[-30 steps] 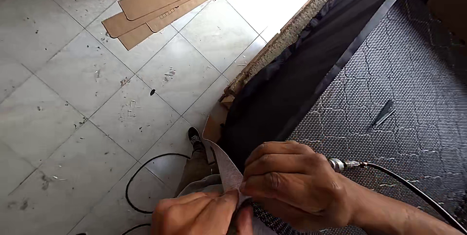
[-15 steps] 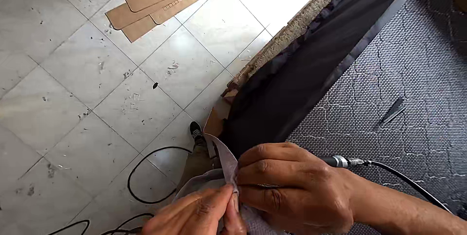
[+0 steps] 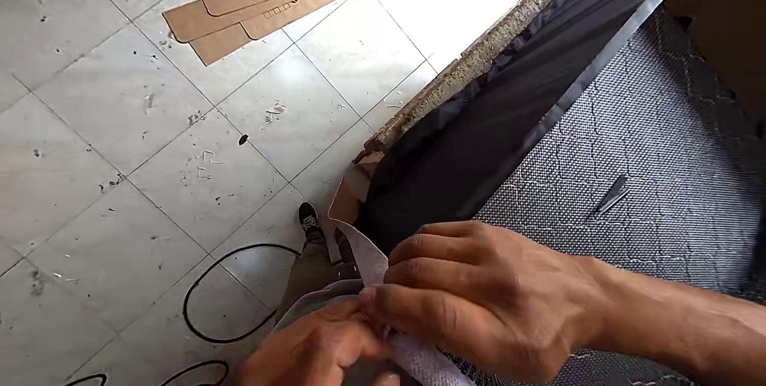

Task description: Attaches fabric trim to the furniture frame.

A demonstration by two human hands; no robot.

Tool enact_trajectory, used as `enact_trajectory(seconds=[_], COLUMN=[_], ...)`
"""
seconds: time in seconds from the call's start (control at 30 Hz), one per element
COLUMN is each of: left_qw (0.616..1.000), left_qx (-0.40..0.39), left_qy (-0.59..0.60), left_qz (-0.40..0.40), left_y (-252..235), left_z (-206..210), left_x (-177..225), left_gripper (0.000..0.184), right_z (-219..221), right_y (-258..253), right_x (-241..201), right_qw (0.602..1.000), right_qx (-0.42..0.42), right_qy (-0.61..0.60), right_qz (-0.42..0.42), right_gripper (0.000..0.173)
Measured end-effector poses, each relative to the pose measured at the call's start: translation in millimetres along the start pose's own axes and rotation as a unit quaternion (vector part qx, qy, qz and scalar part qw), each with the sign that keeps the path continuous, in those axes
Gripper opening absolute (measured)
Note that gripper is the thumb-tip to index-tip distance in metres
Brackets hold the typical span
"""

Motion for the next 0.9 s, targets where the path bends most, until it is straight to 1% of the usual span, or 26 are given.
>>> enact_trajectory(seconds=[0.07,0.13,0.17,0.2,0.27,0.33,0.43,0.5,0.57,0.67,0.73,0.77,0.83,0.87,0.9], left_qw=[0.996,0.989,0.987,0.986,0.978,0.961,0.947,0.944,0.939,0.924,0.915,0.916,0.931,0.941,0.953], left_qx=[-0.013,-0.001,0.008,0.004,-0.046,-0.104,-0.115,-0.109,-0.114,-0.147,-0.166,-0.171,-0.165,-0.156,-0.132], left_qy=[0.071,0.126,0.147,0.164,0.200,0.252,0.293,0.304,0.319,0.349,0.363,0.357,0.311,0.279,0.246], left_qz=[-0.054,-0.077,-0.065,-0.036,0.024,0.053,0.059,0.063,0.062,0.060,0.062,0.068,0.099,0.110,0.116], left_y=[-2,-6,-7,-8,-10,-10,-11,-12,-15,-24,-30,-31,-27,-22,-18], left_z=[-4,-1,3,8,22,34,44,47,50,57,60,60,57,54,52], left_x=[-11,-34,-51,-67,-87,-94,-98,-101,-101,-100,-98,-98,-96,-96,-96], left_gripper=[0.030,0.033,0.031,0.028,0.026,0.025,0.024,0.024,0.024,0.028,0.029,0.030,0.027,0.025,0.023], right_z=[3,1,0,-1,0,-1,-3,-3,-4,-4,-7,-9,-11,-12,-12], right_y=[0,-2,-5,-9,-15,-17,-25,-31,-37,-41,-40,-40,-39,-39,-37], right_x=[-6,-9,-10,-10,-11,-12,-10,-9,-8,-9,-8,-8,-9,-9,-9], right_qw=[0.997,0.988,0.983,0.977,0.957,0.934,0.916,0.911,0.913,0.907,0.910,0.910,0.914,0.915,0.919], right_qx=[-0.045,-0.095,-0.111,-0.127,-0.159,-0.182,-0.225,-0.262,-0.292,-0.330,-0.341,-0.346,-0.348,-0.350,-0.345], right_qy=[0.053,0.098,0.115,0.133,0.191,0.233,0.234,0.215,0.191,0.177,0.160,0.157,0.144,0.142,0.137], right_qz=[-0.041,-0.074,-0.089,-0.105,-0.149,-0.200,-0.236,-0.234,-0.210,-0.194,-0.174,-0.166,-0.151,-0.145,-0.135], right_gripper=[0.019,0.017,0.016,0.015,0.014,0.016,0.016,0.015,0.014,0.015,0.014,0.014,0.014,0.014,0.015])
Point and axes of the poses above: each hand's wrist, its own y-axis away from the middle knuckle, its own z-axis out of the palm, x = y × z, the point moved 5 cm from there along -y, towards the middle knuckle, and after that the axes turned 13 degrees about x, right-handed, at the moved point
